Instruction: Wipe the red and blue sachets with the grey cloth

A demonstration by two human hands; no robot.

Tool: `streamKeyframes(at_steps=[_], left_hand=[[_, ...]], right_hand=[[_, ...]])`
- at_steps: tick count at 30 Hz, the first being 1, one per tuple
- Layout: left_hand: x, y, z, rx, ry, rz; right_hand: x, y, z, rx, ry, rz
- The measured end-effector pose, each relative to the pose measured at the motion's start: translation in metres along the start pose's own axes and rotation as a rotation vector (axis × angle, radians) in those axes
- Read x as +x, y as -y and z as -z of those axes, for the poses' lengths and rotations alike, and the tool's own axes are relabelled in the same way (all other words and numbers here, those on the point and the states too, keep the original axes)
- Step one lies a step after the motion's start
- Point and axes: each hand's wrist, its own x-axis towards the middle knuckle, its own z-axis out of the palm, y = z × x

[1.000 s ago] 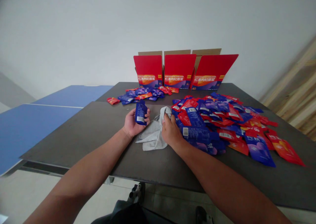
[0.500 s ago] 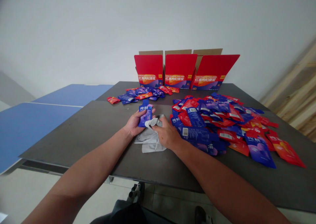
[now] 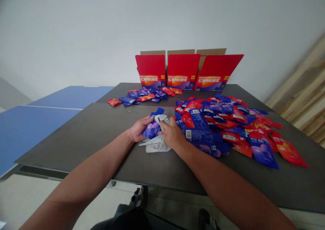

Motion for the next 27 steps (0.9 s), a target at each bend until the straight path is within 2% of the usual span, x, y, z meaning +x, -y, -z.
streamKeyframes(at_steps=[9, 13, 16, 20, 22, 24, 27], left_hand=[[-0.002, -0.002, 0.005, 0.011, 0.092, 0.135], [-0.004, -0.006, 0.004, -0.064, 0.041, 0.163], [-0.005, -0.010, 0.003, -0.166, -0.012, 0.161], [-0.003, -0.011, 0.002, -0.230, -0.019, 0.146], [-0.002, -0.008, 0.001, -0.212, -0.033, 0.167], [0.000, -0.004, -0.001, -0.185, -0.062, 0.189], [-0.001, 0.001, -0.006, -0.164, -0.081, 0.217]], right_hand=[[0.004, -0.005, -0.005, 0.075, -0.111, -0.145], [0.005, -0.006, -0.007, 0.133, -0.194, -0.158], [0.002, -0.002, -0.005, 0.151, -0.185, -0.045], [-0.005, 0.008, -0.003, 0.141, 0.035, 0.250], [-0.007, 0.012, -0.003, 0.127, 0.116, 0.347], [-0.008, 0.014, -0.003, 0.108, 0.138, 0.387], [-0.008, 0.015, -0.002, 0.082, 0.110, 0.330]])
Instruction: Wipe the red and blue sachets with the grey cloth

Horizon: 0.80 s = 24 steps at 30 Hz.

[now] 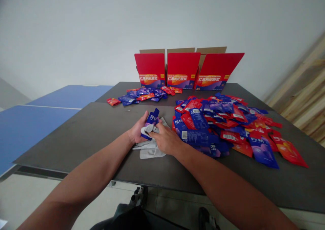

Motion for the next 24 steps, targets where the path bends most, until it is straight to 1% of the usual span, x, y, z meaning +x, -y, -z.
streamKeyframes(at_steps=[5, 8, 11, 15, 18, 20, 22, 24], left_hand=[[-0.003, 0.006, -0.005, 0.093, 0.005, 0.032], [-0.003, 0.006, -0.006, 0.139, 0.023, 0.059], [-0.003, 0.005, -0.004, 0.157, 0.044, 0.084], [-0.004, 0.003, 0.001, 0.148, 0.129, 0.129], [-0.006, -0.001, 0.002, 0.101, 0.172, 0.130], [-0.007, -0.003, 0.001, 0.053, 0.171, 0.087], [-0.007, -0.006, 0.000, -0.006, 0.159, 0.009], [-0.005, -0.009, 0.000, -0.053, 0.140, -0.055]], right_hand=[[0.002, -0.002, 0.000, -0.005, -0.088, -0.240], [0.003, -0.009, -0.005, 0.029, -0.189, -0.320], [0.004, -0.015, -0.011, 0.081, -0.267, -0.359], [0.005, -0.021, -0.016, 0.136, -0.323, -0.386], [0.006, -0.025, -0.018, 0.192, -0.381, -0.394], [0.007, -0.026, -0.019, 0.216, -0.401, -0.404], [0.007, -0.025, -0.017, 0.213, -0.400, -0.403], [0.005, -0.021, -0.013, 0.196, -0.355, -0.360]])
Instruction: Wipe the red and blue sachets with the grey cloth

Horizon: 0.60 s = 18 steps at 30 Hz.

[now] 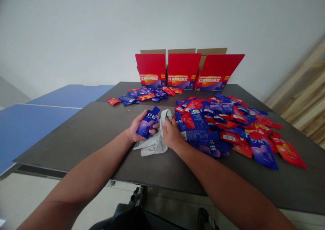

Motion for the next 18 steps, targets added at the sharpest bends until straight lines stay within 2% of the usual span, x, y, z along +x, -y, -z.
streamKeyframes(at_steps=[6, 9, 11, 15, 18], left_hand=[[0.007, 0.002, 0.005, 0.021, -0.160, -0.014], [0.008, 0.006, 0.003, 0.042, -0.180, -0.025], [0.008, 0.009, 0.001, 0.080, -0.158, 0.004], [0.005, 0.010, -0.002, 0.128, -0.135, 0.068], [0.002, 0.005, -0.001, 0.066, -0.118, 0.044]], right_hand=[[-0.007, 0.016, 0.014, -0.016, 0.269, 0.287], [-0.009, 0.016, 0.014, -0.025, 0.348, 0.374], [-0.008, 0.015, 0.011, -0.044, 0.343, 0.311], [-0.004, 0.010, 0.004, -0.004, 0.180, 0.085], [0.000, 0.006, 0.001, 0.076, 0.111, 0.015]])
